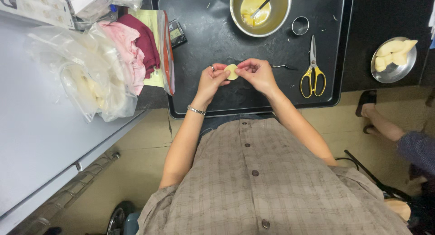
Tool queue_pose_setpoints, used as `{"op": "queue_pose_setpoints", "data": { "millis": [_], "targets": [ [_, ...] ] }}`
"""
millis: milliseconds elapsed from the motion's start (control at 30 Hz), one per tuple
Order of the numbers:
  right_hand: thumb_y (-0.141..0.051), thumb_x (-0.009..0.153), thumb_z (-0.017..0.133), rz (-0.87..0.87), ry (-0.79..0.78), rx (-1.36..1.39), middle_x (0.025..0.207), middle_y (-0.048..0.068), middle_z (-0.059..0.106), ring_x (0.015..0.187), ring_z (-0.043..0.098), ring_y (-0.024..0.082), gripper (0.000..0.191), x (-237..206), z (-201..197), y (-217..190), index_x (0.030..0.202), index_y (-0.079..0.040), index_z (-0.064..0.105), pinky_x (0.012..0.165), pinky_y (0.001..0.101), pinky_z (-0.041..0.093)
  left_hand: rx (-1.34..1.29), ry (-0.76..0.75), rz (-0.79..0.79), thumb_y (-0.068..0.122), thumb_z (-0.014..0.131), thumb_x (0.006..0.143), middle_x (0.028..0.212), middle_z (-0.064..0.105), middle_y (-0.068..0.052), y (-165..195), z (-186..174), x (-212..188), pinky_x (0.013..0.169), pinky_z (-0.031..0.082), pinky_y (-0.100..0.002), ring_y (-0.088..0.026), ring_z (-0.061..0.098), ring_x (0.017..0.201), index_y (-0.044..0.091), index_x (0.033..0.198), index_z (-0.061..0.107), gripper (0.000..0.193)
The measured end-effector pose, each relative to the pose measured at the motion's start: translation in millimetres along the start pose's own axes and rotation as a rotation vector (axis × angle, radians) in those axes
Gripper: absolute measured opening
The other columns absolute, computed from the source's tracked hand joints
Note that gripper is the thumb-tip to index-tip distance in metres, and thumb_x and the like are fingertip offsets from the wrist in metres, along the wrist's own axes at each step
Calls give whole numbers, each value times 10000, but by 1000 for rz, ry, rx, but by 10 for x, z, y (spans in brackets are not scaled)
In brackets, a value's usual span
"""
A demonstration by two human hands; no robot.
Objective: The person transfers baked tart shells one at a time from a perforated tray onto a solid baking tray and stacks the empty tray. They then work at a table, picking up round dough discs and pinching and folding them by hand into filled pastry shapes, setting finished pieces on a tray beside a bowl of yellow liquid.
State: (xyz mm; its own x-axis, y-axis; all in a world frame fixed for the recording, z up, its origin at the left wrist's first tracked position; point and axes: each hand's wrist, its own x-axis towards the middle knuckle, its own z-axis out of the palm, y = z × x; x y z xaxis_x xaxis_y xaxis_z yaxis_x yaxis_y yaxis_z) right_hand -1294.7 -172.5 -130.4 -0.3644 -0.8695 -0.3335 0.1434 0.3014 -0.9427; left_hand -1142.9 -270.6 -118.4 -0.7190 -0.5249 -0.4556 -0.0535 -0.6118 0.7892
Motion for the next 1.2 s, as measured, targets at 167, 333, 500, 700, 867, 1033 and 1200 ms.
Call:
{"op": "queue_pose_setpoints", "data": {
  "millis": [167, 333, 500, 700, 867, 1033, 1200],
  "targets": [
    [-147, 862, 794, -70, 180, -506, 924, 25, 672, 793, 568, 148, 261, -183, -252, -23, 1097, -58, 722, 701, 276, 480, 260, 128, 95, 122, 690, 955, 936, 761, -58, 173, -30, 406, 659, 583, -222, -91, 707, 813, 10, 1071, 657, 164],
    [-94, 808, 762, -332, 327, -990, 1088, 95, 618, 1067, 548, 319, 311, -373, -516, 58, 1112, -54, 704, 905, 424, 471, 719, 380, 558, 44, 684, 921, 1048, 764, -101, 582, -68, 859, 831, 588, -281, -191, 762, 953, -42, 1185, 649, 280],
    [-82, 840, 756, -376, 318, -1107, 1013, 87, 618, 1016, 563, 308, 193, -325, -565, 133, 1015, -68, 677, 855, 427, 459, 1098, 489, 925, 62, 705, 907, 1173, 683, -192, 674, 72, 820, 875, 572, -311, -273, 718, 987, -12, 1191, 642, 300],
    [-71, 895, 732, -324, 533, -1001, 1008, 124, 624, 983, 596, 331, 176, -401, -803, 216, 1043, -38, 644, 854, 440, 473, 885, 427, 483, 185, 672, 999, 699, 691, -72, 470, 122, 382, 595, 500, -297, -138, 646, 603, 8, 952, 689, 183],
    [-70, 935, 727, -129, 834, -988, 984, 131, 646, 961, 636, 332, 148, -433, -1548, 252, 1059, -19, 664, 854, 436, 506, 991, 439, 294, 261, 639, 1041, 551, 551, -99, 294, -133, 2, 528, 391, -319, -138, 495, 504, 5, 764, 657, 377],
    [-129, 920, 760, 16, 828, -1021, 968, 105, 662, 984, 639, 320, 127, -276, -1813, 223, 1014, -57, 715, 863, 433, 507, 927, 465, 314, 268, 607, 1083, 572, 524, -82, 143, -293, -194, 538, 373, -333, -134, 462, 539, 2, 768, 623, 413],
    [-127, 838, 783, -159, 850, -1114, 1018, 107, 653, 996, 634, 327, 242, -205, -1650, 123, 1057, -54, 712, 863, 419, 511, 881, 555, 381, 187, 525, 1075, 698, 601, -60, 74, -377, -287, 593, 435, -332, -147, 538, 606, 20, 1065, 643, 205]
  ]
}}
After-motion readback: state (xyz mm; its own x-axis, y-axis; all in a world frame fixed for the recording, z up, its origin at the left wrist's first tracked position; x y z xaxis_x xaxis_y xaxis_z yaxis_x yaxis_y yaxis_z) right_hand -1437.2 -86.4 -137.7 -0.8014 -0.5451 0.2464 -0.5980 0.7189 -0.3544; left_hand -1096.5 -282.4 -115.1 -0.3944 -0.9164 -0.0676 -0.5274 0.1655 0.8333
